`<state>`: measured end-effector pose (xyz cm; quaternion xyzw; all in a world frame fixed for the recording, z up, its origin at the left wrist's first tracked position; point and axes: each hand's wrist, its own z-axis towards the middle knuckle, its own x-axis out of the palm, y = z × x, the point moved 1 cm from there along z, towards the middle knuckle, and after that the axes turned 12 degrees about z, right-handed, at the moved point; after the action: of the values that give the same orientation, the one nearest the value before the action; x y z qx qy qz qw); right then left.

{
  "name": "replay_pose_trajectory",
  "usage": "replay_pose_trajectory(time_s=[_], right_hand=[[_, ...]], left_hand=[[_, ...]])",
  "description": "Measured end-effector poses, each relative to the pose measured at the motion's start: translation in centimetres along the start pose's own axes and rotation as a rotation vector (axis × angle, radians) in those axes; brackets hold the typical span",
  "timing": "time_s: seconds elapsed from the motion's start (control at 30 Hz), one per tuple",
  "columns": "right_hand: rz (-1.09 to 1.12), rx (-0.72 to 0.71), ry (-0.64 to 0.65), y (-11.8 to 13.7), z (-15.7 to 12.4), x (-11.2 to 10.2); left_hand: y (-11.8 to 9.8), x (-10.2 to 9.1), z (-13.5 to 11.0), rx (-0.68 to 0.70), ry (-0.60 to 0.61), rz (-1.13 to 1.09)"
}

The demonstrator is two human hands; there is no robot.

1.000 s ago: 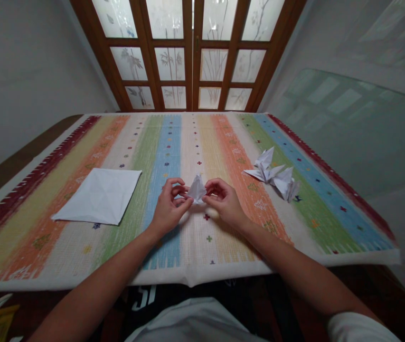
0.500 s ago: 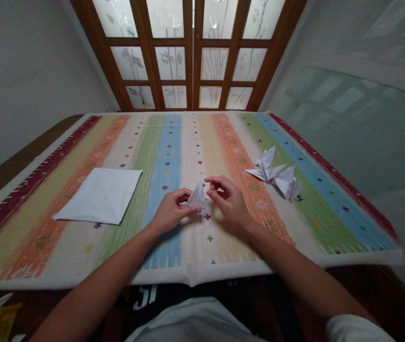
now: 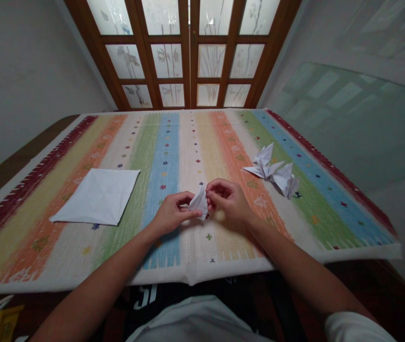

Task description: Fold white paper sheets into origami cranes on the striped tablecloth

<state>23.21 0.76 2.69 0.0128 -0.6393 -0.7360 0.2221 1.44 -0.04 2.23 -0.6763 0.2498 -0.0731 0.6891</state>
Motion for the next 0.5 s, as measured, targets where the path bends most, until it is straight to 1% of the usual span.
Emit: replay_pose_trajectory(time_s=[0.2,0.3,0.5], right_hand=[[-0.007,-0.012,0.017,0.38,0.2,-0.15],[-0.02,-0.004,-0.004,0.53,0.24,-0.27],[-0.088,-0.048,-0.041,0.43,0.46,-0.64]], left_hand=[[0.16,-0.08,0.04,-0.008,0.021,-0.013],[0.09,-0.16,0.0,0.011,0.022,0.018],[0.06,-0.14,-0.12,0.041,-0.015,0.071]])
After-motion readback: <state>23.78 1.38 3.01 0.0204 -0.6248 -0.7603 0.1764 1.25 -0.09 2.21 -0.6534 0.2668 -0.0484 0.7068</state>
